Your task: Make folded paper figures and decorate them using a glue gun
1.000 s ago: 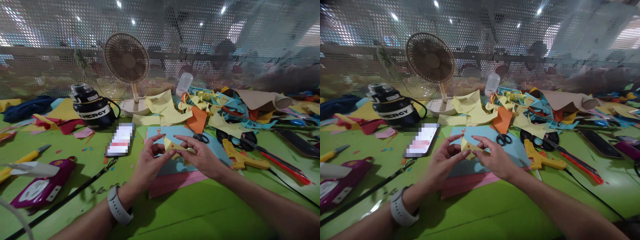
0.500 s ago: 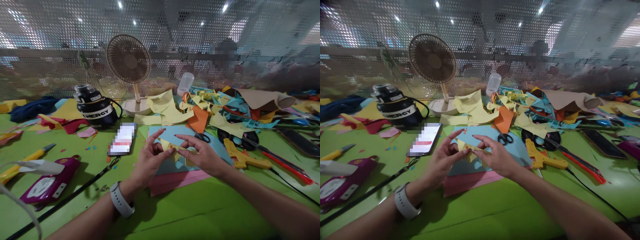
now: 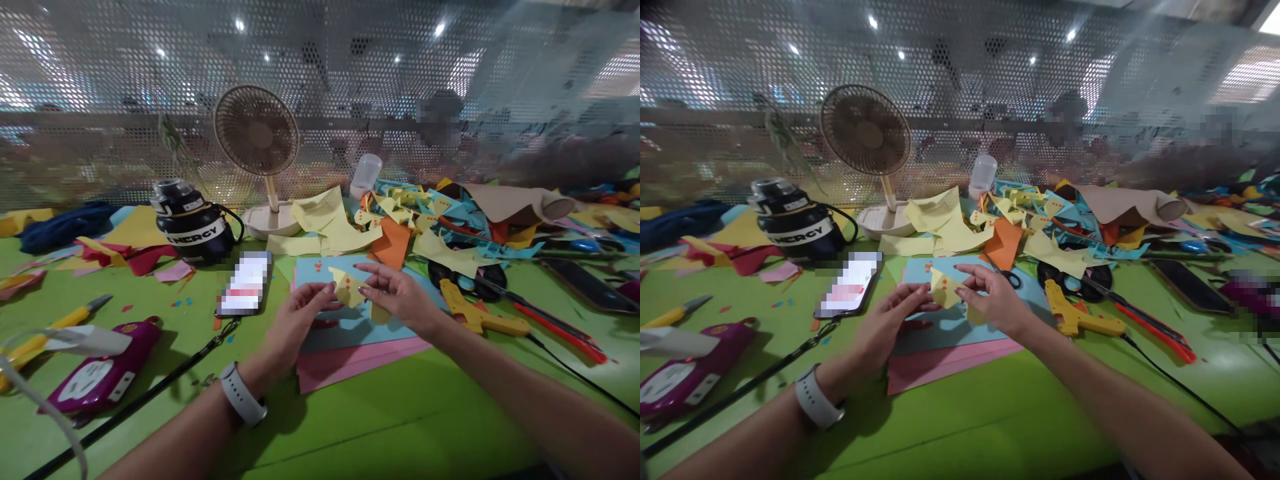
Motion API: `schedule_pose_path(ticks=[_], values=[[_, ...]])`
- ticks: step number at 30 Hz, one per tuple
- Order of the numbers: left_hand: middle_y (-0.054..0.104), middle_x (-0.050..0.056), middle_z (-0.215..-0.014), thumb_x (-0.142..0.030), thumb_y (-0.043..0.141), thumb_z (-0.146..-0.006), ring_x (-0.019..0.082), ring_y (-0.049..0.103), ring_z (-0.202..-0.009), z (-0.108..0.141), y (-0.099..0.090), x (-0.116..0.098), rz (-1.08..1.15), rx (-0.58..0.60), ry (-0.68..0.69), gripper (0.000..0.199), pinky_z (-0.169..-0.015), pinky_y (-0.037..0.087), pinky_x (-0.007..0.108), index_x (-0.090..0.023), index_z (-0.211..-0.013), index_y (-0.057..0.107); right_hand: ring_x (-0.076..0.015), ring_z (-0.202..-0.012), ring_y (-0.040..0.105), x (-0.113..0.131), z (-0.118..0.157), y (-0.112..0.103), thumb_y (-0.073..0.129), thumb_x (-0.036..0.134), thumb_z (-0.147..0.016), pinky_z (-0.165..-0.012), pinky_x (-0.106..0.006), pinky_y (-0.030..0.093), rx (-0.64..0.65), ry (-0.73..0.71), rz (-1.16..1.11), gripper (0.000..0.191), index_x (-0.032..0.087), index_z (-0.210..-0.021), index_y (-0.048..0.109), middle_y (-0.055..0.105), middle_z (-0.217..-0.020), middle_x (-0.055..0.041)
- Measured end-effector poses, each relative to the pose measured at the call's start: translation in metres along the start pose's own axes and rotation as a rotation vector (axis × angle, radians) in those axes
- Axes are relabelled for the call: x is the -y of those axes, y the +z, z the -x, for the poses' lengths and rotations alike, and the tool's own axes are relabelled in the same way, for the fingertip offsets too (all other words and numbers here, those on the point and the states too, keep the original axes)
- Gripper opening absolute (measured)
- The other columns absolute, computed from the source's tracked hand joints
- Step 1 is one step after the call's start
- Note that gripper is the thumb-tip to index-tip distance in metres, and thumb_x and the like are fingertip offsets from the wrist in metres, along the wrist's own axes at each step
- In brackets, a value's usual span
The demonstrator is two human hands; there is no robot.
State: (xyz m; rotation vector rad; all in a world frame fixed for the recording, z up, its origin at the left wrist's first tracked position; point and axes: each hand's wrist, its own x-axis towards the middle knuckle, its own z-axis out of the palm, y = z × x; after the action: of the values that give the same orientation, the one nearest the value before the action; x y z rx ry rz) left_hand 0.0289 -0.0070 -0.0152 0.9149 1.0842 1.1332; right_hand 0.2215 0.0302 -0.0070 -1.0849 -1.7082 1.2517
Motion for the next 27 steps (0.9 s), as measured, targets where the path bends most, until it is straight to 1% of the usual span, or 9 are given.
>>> schedule_pose_path(ticks=[5, 8, 12, 14, 16, 19, 21, 23, 27], values=[[0.068, 0.000, -0.072, -0.040, 0.080, -0.065, 0.016, 0.068, -0.067, -0.005, -0.002, 0.006, 0.021, 0.075, -0.029, 0.032, -0.059, 0.050, 0.024, -0.018, -0.078, 0.062, -0.0163, -0.085, 0.063, 0.005, -0.002, -0.008, 0.066, 0.033, -0.078, -0.079, -0.033, 0.051, 0.002, -0.062, 0.105, 0.048, 0.015, -0.122, 0.058, 0.068, -0.093, -0.0062], [0.067, 0.000, -0.075, -0.039, 0.081, -0.064, 0.017, 0.069, -0.072, -0.007, -0.005, 0.005, 0.038, 0.013, -0.016, 0.032, -0.054, 0.048, 0.021, -0.018, -0.078, 0.062, -0.0189, -0.097, 0.063, 0.028, 0.001, -0.032, 0.067, 0.033, -0.078, -0.089, -0.038, 0.049, -0.191, -0.170, 0.141, 0.043, 0.018, -0.118, 0.061, 0.069, -0.105, -0.0081], [0.066, 0.001, -0.079, -0.038, 0.079, -0.067, 0.017, 0.069, -0.076, -0.007, -0.008, 0.001, 0.027, -0.005, 0.012, 0.028, -0.052, 0.047, 0.019, -0.018, -0.079, 0.063, -0.0169, -0.082, 0.066, 0.063, 0.020, -0.081, 0.065, 0.033, -0.081, -0.085, -0.036, 0.049, -0.519, -0.349, 0.152, 0.029, 0.018, -0.105, 0.068, 0.072, -0.085, -0.0056], [0.066, 0.001, -0.079, -0.037, 0.079, -0.067, 0.017, 0.069, -0.076, -0.006, -0.007, 0.000, 0.029, -0.010, 0.010, 0.028, -0.052, 0.047, 0.019, -0.018, -0.080, 0.064, -0.0171, -0.080, 0.067, 0.070, 0.035, -0.107, 0.061, 0.032, -0.083, -0.083, -0.036, 0.048, -0.592, -0.320, 0.248, 0.026, 0.018, -0.105, 0.068, 0.072, -0.083, -0.0066], [0.067, 0.002, -0.080, -0.038, 0.080, -0.065, 0.018, 0.069, -0.079, -0.005, -0.007, -0.001, 0.039, -0.022, 0.009, 0.029, -0.053, 0.048, 0.019, -0.018, -0.082, 0.065, -0.0197, -0.080, 0.067, 0.064, 0.054, -0.129, 0.059, 0.031, -0.083, -0.079, -0.036, 0.049, -0.534, -0.189, 0.432, 0.026, 0.019, -0.104, 0.069, 0.072, -0.084, -0.0087], [0.068, 0.003, -0.084, -0.039, 0.081, -0.063, 0.018, 0.067, -0.083, -0.006, -0.006, 0.000, 0.050, -0.050, 0.009, 0.031, -0.058, 0.050, 0.021, -0.018, -0.081, 0.067, -0.0257, -0.086, 0.067, 0.034, 0.085, -0.149, 0.058, 0.035, -0.079, -0.078, -0.039, 0.052, -0.251, -0.002, 0.782, 0.035, 0.020, -0.108, 0.068, 0.071, -0.100, -0.0130], [0.069, 0.003, -0.085, -0.040, 0.082, -0.060, 0.017, 0.066, -0.082, -0.007, -0.006, 0.001, 0.058, -0.074, 0.009, 0.032, -0.060, 0.051, 0.022, -0.018, -0.081, 0.069, -0.0312, -0.100, 0.064, 0.007, 0.101, -0.152, 0.060, 0.031, -0.073, -0.084, -0.044, 0.051, -0.131, 0.009, 1.028, 0.041, 0.019, -0.112, 0.067, 0.067, -0.113, -0.0148], [0.069, 0.003, -0.084, -0.040, 0.083, -0.058, 0.016, 0.065, -0.078, -0.008, -0.006, 0.001, 0.056, -0.093, 0.013, 0.034, -0.061, 0.050, 0.022, -0.018, -0.080, 0.069, -0.0316, -0.103, 0.062, -0.019, 0.112, -0.149, 0.054, 0.019, -0.070, -0.088, -0.045, 0.050, -0.070, -0.008, 1.228, 0.046, 0.017, -0.114, 0.065, 0.065, -0.113, -0.0154], [0.066, 0.000, -0.075, -0.043, 0.084, -0.055, 0.012, 0.062, -0.068, -0.008, -0.007, 0.001, 0.043, -0.110, 0.022, 0.038, -0.059, 0.049, 0.021, -0.017, -0.079, 0.069, -0.0269, -0.101, 0.061, -0.048, 0.116, -0.139, 0.045, 0.010, -0.070, -0.087, -0.041, 0.050, -0.133, -0.064, 1.389, 0.059, 0.017, -0.128, 0.056, 0.060, -0.115, -0.0142]])
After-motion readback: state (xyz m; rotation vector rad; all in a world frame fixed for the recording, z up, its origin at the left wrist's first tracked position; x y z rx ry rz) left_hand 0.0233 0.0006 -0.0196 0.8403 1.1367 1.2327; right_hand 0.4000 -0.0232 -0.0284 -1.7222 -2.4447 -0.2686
